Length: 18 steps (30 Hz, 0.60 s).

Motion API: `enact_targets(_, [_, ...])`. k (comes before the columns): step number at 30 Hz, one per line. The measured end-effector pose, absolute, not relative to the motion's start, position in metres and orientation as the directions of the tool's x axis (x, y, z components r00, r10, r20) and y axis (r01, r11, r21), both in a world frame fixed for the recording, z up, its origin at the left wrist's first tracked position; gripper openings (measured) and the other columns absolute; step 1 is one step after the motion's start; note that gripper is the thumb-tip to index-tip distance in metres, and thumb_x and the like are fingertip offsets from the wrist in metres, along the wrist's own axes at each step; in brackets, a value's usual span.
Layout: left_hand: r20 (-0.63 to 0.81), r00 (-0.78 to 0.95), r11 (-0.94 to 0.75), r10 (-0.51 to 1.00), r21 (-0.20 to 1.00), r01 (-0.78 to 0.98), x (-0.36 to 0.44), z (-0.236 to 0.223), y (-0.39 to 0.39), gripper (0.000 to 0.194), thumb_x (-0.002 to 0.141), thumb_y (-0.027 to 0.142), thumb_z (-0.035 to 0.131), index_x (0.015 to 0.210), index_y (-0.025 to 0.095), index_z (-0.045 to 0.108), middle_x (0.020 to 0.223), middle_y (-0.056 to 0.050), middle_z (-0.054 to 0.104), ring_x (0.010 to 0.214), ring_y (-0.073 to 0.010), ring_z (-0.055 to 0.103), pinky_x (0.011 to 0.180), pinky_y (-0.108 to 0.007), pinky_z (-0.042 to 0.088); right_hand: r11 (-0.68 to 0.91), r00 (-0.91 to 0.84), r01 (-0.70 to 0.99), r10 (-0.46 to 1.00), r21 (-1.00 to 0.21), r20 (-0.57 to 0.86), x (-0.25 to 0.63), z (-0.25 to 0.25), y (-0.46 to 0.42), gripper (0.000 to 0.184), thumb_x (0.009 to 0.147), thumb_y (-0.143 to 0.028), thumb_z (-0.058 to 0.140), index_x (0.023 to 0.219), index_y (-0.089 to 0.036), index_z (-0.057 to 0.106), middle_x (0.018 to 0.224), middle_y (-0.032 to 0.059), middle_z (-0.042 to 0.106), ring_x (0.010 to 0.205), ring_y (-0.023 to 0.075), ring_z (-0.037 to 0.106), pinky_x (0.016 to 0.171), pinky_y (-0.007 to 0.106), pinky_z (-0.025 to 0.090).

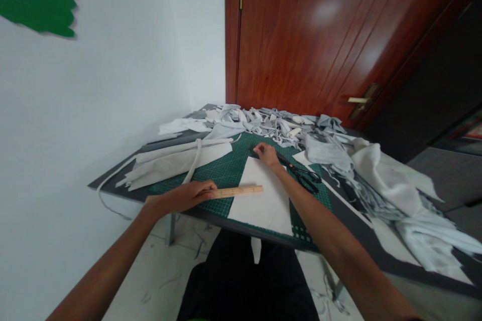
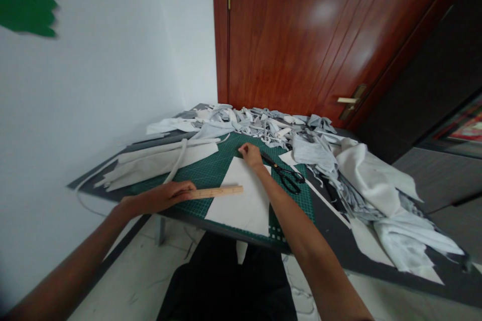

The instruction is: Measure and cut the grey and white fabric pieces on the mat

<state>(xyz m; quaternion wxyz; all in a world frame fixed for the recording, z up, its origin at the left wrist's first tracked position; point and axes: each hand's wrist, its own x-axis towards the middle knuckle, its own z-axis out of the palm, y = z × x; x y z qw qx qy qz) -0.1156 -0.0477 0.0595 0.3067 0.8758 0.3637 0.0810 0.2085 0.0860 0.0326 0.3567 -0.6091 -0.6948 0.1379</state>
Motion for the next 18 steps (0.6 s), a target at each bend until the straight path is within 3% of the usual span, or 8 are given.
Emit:
enact_targets(4, [-0.076, 0.714, -0.570, 0.695, 0.546, 0.614, -0.100, 0.060, -0.041, 0.039, 0.107, 0.051, 0.038, 0.114, 0.022, 0.063, 0.099, -0.003, 0.070, 0.090, -0.0210, 0.066, 0.082, -0.028, 0.045, 0.314, -0.011, 0.646, 0.915, -0.696, 0.403, 0.244, 0.044, 0.019, 0.019, 0.097, -0.034, 0.057, 0.088, -0.020, 0.066, 0.074, 0.0001, 0.067, 0.067, 0.0162, 0.061, 0.065, 0.026, 0.050])
enact_targets(6, [-0.030, 0.687, -0.584, 0.726, 0.501, 0.639, -0.087, 0.056, -0.034, 0.039, 0.107, 0.048, 0.035, 0.114, 0.022, 0.063, 0.105, -0.005, 0.071, 0.098, -0.0230, 0.067, 0.088, -0.030, 0.045, 0.356, -0.030, 0.608, 0.903, -0.709, 0.428, 0.257, 0.044, -0.035, 0.020, 0.098, -0.037, 0.056, 0.091, -0.021, 0.065, 0.080, 0.0008, 0.067, 0.068, 0.0159, 0.061, 0.062, 0.025, 0.049])
enact_targets(9, [0.041, 0.686, -0.613, 0.726, 0.491, 0.620, -0.060, 0.047, -0.022, 0.039, 0.107, 0.045, 0.033, 0.114, 0.021, 0.063, 0.106, -0.006, 0.072, 0.100, -0.0238, 0.068, 0.090, -0.032, 0.047, 0.514, -0.187, 0.519, 0.848, -0.683, 0.495, 0.265, 0.034, -0.118, 0.017, 0.101, -0.034, 0.058, 0.092, -0.022, 0.066, 0.090, 0.0039, 0.070, 0.082, 0.0180, 0.066, 0.073, 0.027, 0.052])
enact_targets(12, [0.101, 0.735, -0.671, 0.670, 0.505, 0.542, -0.027, 0.038, -0.018, 0.036, 0.107, 0.042, 0.035, 0.114, 0.020, 0.063, 0.107, -0.007, 0.073, 0.099, -0.0236, 0.068, 0.090, -0.032, 0.048, 0.559, -0.348, 0.541, 0.829, -0.628, 0.438, 0.266, 0.014, -0.171, 0.014, 0.103, -0.029, 0.057, 0.096, -0.024, 0.068, 0.097, 0.0053, 0.073, 0.093, 0.0208, 0.069, 0.088, 0.033, 0.053])
enact_targets(14, [0.134, 0.774, -0.717, 0.619, 0.498, 0.487, -0.007, 0.032, -0.019, 0.035, 0.107, 0.037, 0.035, 0.116, 0.020, 0.064, 0.113, -0.009, 0.072, 0.105, -0.0240, 0.068, 0.094, -0.033, 0.048, 0.524, -0.334, 0.575, 0.852, -0.629, 0.403, 0.268, 0.000, -0.183, 0.013, 0.103, -0.028, 0.056, 0.099, -0.026, 0.069, 0.099, 0.0061, 0.075, 0.097, 0.0227, 0.071, 0.091, 0.035, 0.054])
enact_targets(18, [0.157, 0.820, -0.771, 0.551, 0.473, 0.427, 0.023, 0.022, -0.020, 0.031, 0.106, 0.029, 0.037, 0.118, 0.020, 0.064, 0.114, -0.010, 0.073, 0.108, -0.0235, 0.067, 0.098, -0.035, 0.049, 0.421, -0.226, 0.588, 0.905, -0.690, 0.360, 0.280, -0.014, -0.173, 0.015, 0.105, -0.030, 0.052, 0.100, -0.027, 0.065, 0.096, 0.0050, 0.076, 0.089, 0.0216, 0.074, 0.083, 0.031, 0.055])
